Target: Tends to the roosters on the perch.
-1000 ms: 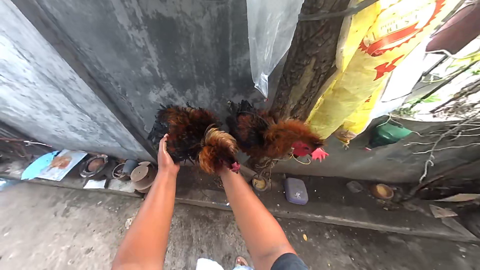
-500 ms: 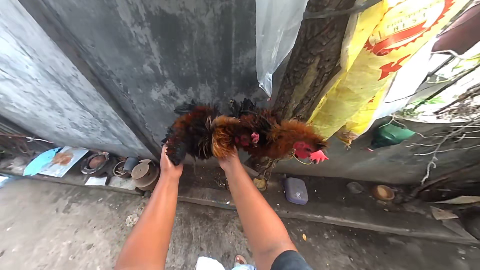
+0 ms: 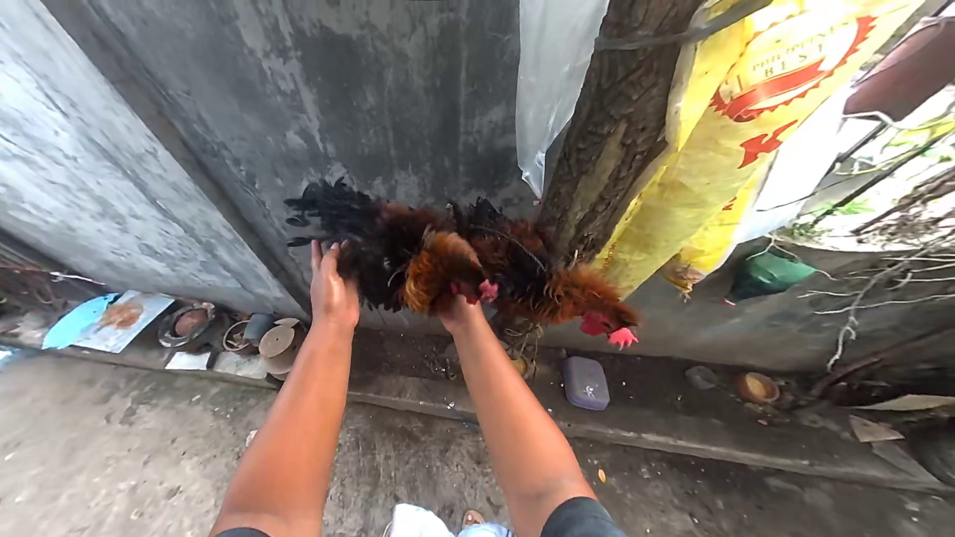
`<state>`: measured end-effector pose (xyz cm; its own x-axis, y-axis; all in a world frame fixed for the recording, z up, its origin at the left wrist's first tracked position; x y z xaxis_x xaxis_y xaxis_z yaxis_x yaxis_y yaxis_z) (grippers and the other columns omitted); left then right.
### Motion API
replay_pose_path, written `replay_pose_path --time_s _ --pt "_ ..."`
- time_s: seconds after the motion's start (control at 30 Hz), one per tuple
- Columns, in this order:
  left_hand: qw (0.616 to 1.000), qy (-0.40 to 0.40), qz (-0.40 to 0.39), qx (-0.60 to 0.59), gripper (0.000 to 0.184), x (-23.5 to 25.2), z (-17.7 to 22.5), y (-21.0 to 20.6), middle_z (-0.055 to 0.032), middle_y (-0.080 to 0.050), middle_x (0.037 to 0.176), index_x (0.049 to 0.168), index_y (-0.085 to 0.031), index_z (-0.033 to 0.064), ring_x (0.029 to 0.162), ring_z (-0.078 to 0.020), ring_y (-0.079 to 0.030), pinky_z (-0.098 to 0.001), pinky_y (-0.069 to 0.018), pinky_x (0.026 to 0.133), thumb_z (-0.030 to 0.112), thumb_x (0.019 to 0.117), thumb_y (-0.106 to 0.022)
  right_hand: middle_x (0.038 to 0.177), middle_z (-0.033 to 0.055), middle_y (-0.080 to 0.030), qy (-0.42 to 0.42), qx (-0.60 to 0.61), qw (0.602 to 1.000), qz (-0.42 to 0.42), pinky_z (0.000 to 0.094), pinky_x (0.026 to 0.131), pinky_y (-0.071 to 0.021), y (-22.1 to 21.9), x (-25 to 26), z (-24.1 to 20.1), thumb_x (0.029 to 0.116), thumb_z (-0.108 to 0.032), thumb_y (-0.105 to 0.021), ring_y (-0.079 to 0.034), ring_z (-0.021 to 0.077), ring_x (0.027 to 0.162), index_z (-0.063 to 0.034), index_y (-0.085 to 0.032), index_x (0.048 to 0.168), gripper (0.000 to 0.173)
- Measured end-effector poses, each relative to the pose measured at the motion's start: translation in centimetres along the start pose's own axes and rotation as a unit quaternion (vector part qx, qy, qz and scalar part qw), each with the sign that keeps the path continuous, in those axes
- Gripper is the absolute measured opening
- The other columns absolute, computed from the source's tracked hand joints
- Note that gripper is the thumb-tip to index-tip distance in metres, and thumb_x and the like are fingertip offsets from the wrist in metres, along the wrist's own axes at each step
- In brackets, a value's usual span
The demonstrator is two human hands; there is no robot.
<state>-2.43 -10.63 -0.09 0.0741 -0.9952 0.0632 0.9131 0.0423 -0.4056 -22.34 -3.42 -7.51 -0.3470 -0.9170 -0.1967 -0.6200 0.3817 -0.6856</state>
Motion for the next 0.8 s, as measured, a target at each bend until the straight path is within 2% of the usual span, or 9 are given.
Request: replay_pose_path --time_s 0.07,0.13,0.17,0.23,0.33,0.47,0.57,0.67,0.8 --pt "1.0 0.021 -0.005 -0.009 0.057 0.0 -0.3 -0.1 -0.0077 -0.058 0.146 0.161 -0.024 0.0144 0.128 -0.0175 -0.06 -0.0369 -0.0484 0.106 0.042 0.1119 -0.032 0.074 0.0011 -0.06 0.004 -0.069 0.997 0.019 0.0194 0.058 -0.0521 1.9 0.3 0.6 0.1117 -0.009 -0.035 -0.058 0.0044 0.063 -0.0031 -0.058 0.101 0.026" --pt "0.999 0.003 0.004 -0.047 0.039 -0.5 -1.0 0.6 -0.0059 -0.066 0.124 0.144 -0.046 0.009 0.112 -0.0147 -0.065 -0.0349 -0.053 0.098 0.03 0.1128 -0.035 0.083 0.0076 -0.058 -0.009 -0.176 0.984 0.015 0.0161 0.07 -0.0484 1.9 -1.1 -0.2 0.1075 0.006 -0.037 -0.054 0.0045 0.072 0.0104 -0.057 0.11 0.021" --pt "0.997 -0.022 0.002 -0.073 0.026 -0.8 -1.7 1.5 -0.0049 -0.063 0.114 0.132 -0.049 0.0058 0.104 -0.0123 -0.062 -0.0328 -0.0536 0.094 0.013 0.1107 -0.037 0.078 0.0056 -0.057 -0.004 -0.146 0.989 0.02 0.0162 0.066 -0.0485 2.0 -0.7 0.1 0.1059 0.008 -0.037 -0.053 0.0039 0.067 0.0078 -0.057 0.104 0.02" --pt "0.995 -0.054 -0.007 -0.088 0.024 -1.0 -2.5 2.3 -0.004 -0.061 0.11 0.128 -0.05 0.0055 0.102 -0.0116 -0.061 -0.0339 -0.0538 0.091 0.003 0.1074 -0.038 0.068 -0.0003 -0.058 0.002 0.011 1.0 0.015 0.0201 0.055 -0.0499 1.7 0.7 1.1 0.1109 -0.006 -0.032 -0.056 0.0045 0.058 -0.0066 -0.058 0.093 0.032" --pt "0.995 -0.065 -0.047 -0.051 0.024 -0.9 -2.3 1.3 -0.0009 -0.065 0.112 0.128 -0.052 0.0106 0.103 -0.0107 -0.064 -0.0355 -0.0553 0.092 0.009 0.1064 -0.041 0.07 -0.0034 -0.062 -0.015 0.087 0.996 -0.027 0.0223 0.055 -0.0535 1.3 2.3 2.4 0.1125 -0.02 -0.033 -0.06 0.0052 0.059 -0.0159 -0.06 0.093 0.034" --pt "0.999 -0.008 -0.002 -0.047 0.037 -0.7 -1.6 0.6 -0.005 -0.064 0.126 0.14 -0.049 0.0089 0.115 -0.0149 -0.063 -0.0381 -0.0527 0.1 0.025 0.113 -0.03 0.066 -0.003 -0.054 -0.014 -0.016 1.0 0.005 0.0207 0.05 -0.0464 0.6 0.6 1.1 0.1137 -0.031 -0.031 -0.051 0.0044 0.053 -0.0129 -0.057 0.096 0.036" --pt "0.999 0.006 -0.013 -0.039 0.048 -0.1 -1.5 1.0 -0.0068 -0.059 0.139 0.154 -0.039 0.0088 0.12 -0.0156 -0.062 -0.0345 -0.0505 0.103 0.032 0.1135 -0.03 0.071 -0.0021 -0.06 0.014 -0.027 0.999 -0.01 0.0187 0.047 -0.0474 -1.5 -1.2 -1.1 0.1115 -0.022 -0.04 -0.055 0.0035 0.053 -0.0121 -0.06 0.104 0.023" --pt "1.0 0.007 -0.02 -0.023 0.053 0.1 -1.6 1.5 -0.0091 -0.054 0.147 0.158 -0.032 0.0084 0.127 -0.0171 -0.059 -0.035 -0.0475 0.107 0.036 0.1134 -0.025 0.073 -0.0021 -0.06 0.019 -0.04 0.999 -0.003 0.0204 0.05 -0.0485 -1.2 -0.8 -1.0 0.1114 -0.026 -0.041 -0.057 0.0047 0.056 -0.0136 -0.06 0.106 0.023" --pt "1.0 0.018 -0.021 0.0 0.054 -0.1 -1.8 1.6 -0.0093 -0.052 0.151 0.159 -0.032 0.0102 0.133 -0.0184 -0.055 -0.0373 -0.0448 0.11 0.038 0.113 -0.025 0.094 0.0022 -0.066 0.026 -0.045 0.998 -0.025 0.0284 0.065 -0.0542 -0.8 0.4 -0.4 0.112 -0.028 -0.038 -0.063 0.0101 0.076 -0.0127 -0.056 0.127 0.028"
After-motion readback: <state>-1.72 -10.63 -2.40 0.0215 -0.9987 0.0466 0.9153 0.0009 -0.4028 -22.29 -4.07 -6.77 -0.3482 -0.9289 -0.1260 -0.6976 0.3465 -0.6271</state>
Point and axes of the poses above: each hand's wrist, its own x-axis towards the middle knuckle, its own y-axis out of the back of the hand, z = x × y, the point moved 10 cm from there along x, towards the middle knuckle
